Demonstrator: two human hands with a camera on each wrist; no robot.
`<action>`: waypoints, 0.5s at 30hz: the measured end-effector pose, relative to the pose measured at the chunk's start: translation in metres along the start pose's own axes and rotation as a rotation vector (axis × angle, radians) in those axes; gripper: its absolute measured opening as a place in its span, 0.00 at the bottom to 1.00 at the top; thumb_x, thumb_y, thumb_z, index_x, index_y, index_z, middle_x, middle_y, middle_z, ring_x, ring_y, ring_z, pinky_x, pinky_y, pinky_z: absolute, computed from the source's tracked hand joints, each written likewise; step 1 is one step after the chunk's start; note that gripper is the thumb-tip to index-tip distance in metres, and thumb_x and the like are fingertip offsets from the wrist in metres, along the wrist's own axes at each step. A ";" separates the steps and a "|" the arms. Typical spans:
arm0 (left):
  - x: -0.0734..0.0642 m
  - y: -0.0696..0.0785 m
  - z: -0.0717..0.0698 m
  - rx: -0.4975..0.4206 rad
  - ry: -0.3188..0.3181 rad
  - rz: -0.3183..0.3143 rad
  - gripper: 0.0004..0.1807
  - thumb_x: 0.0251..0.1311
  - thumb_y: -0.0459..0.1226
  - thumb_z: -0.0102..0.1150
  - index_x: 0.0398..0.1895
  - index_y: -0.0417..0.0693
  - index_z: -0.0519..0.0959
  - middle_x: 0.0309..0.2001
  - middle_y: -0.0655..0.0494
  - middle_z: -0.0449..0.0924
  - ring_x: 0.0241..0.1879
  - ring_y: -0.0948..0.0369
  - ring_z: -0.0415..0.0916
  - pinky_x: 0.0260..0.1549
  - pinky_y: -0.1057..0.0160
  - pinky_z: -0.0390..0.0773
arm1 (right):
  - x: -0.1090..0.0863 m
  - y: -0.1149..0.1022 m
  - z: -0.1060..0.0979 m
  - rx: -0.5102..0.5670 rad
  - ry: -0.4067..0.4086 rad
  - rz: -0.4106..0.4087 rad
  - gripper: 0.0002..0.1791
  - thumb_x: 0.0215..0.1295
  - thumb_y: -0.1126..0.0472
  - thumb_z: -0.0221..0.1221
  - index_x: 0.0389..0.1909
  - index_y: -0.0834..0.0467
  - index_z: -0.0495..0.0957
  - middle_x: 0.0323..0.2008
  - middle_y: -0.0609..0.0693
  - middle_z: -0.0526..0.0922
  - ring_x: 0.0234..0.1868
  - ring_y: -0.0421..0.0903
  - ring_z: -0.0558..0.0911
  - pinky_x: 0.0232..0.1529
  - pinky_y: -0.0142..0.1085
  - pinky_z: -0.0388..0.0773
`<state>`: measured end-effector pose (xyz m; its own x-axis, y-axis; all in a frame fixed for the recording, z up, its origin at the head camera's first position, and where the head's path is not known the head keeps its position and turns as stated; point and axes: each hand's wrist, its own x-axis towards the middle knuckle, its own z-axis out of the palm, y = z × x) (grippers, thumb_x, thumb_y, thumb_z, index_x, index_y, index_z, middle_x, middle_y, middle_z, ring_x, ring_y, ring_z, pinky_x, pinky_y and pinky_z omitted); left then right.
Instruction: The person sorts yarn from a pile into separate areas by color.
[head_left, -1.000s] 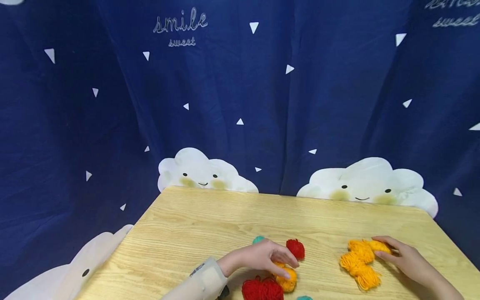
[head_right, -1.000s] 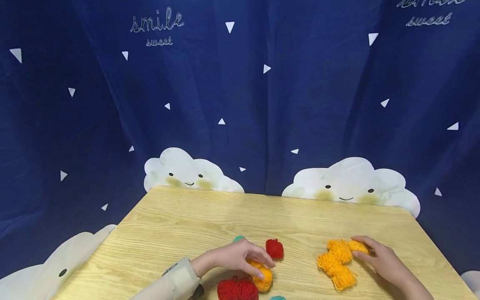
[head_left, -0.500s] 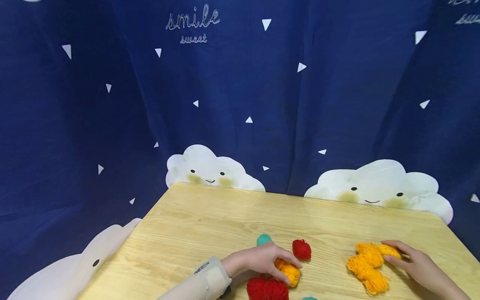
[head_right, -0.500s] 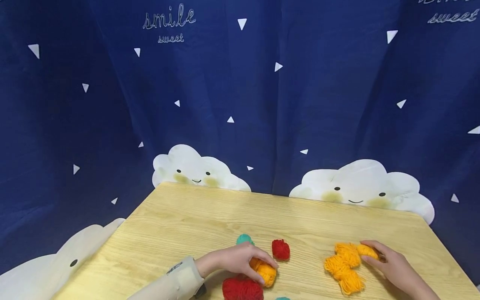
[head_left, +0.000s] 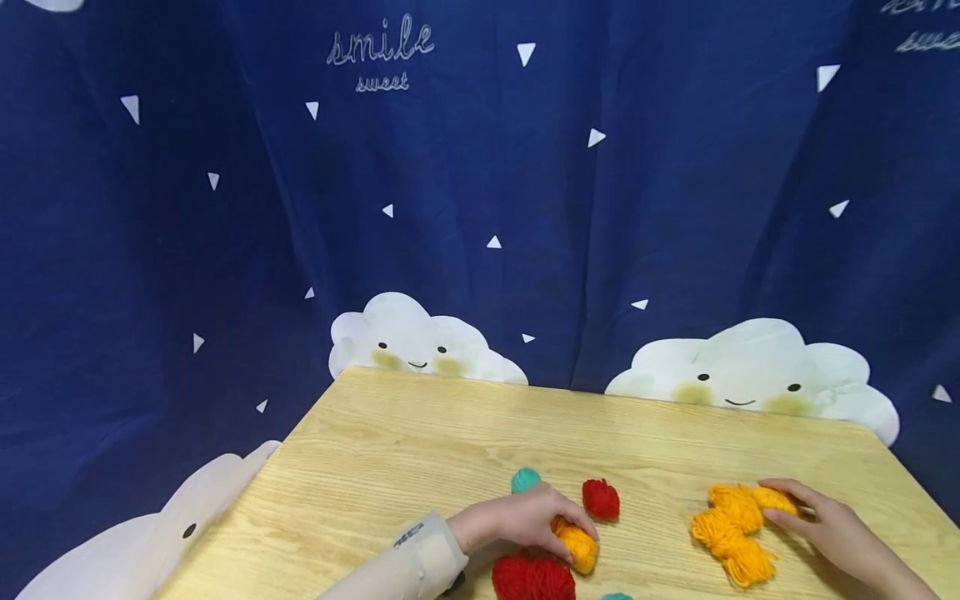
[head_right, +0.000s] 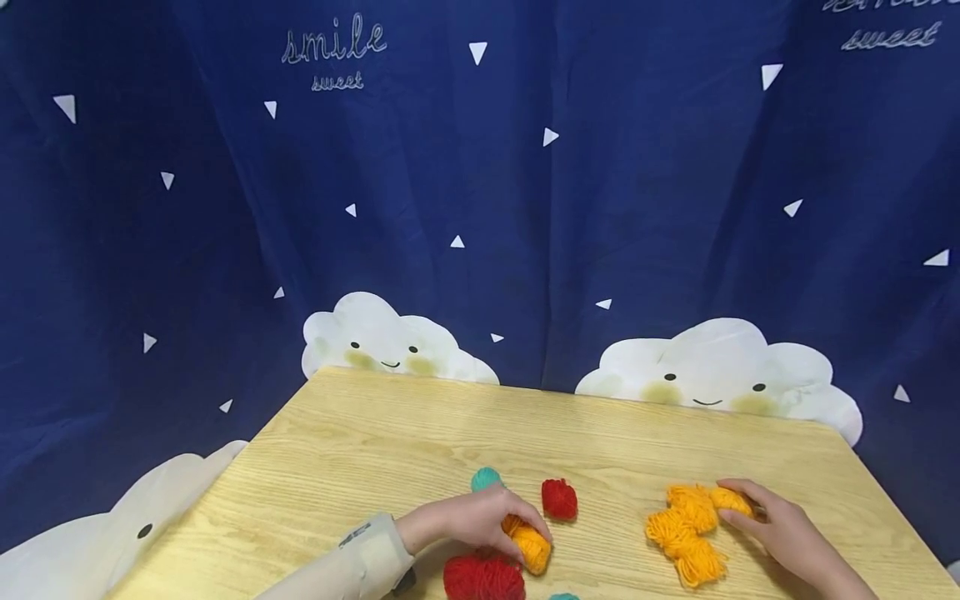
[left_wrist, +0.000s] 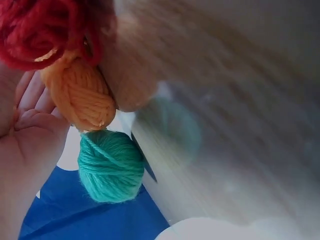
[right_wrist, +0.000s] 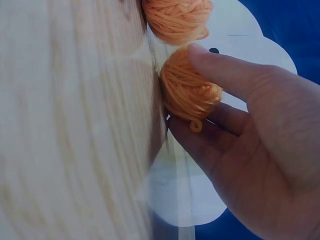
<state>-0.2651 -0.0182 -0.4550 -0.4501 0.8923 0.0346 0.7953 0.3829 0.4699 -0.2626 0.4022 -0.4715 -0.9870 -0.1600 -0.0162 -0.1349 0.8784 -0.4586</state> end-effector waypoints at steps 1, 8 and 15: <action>0.000 0.000 0.000 -0.068 0.019 -0.019 0.19 0.52 0.40 0.66 0.50 0.55 0.79 0.48 0.65 0.82 0.38 0.81 0.70 0.41 0.84 0.70 | 0.000 0.000 0.000 0.001 -0.004 0.004 0.38 0.63 0.37 0.50 0.61 0.64 0.67 0.58 0.72 0.70 0.55 0.71 0.69 0.44 0.61 0.71; -0.004 -0.003 -0.002 -0.456 0.127 -0.063 0.18 0.52 0.33 0.66 0.48 0.47 0.80 0.48 0.56 0.83 0.41 0.79 0.75 0.43 0.77 0.76 | 0.001 0.002 0.001 0.019 -0.043 0.046 0.42 0.62 0.33 0.48 0.62 0.65 0.65 0.60 0.72 0.67 0.56 0.69 0.69 0.46 0.62 0.69; -0.002 -0.002 -0.005 -0.542 0.138 -0.066 0.18 0.51 0.32 0.66 0.48 0.45 0.80 0.48 0.55 0.83 0.42 0.78 0.76 0.46 0.76 0.76 | 0.001 0.002 0.000 0.034 -0.043 0.045 0.43 0.62 0.33 0.48 0.62 0.66 0.64 0.60 0.72 0.66 0.56 0.69 0.68 0.47 0.62 0.69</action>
<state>-0.2681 -0.0219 -0.4522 -0.5699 0.8170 0.0878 0.4577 0.2269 0.8597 -0.2638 0.4036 -0.4722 -0.9873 -0.1401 -0.0755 -0.0862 0.8695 -0.4864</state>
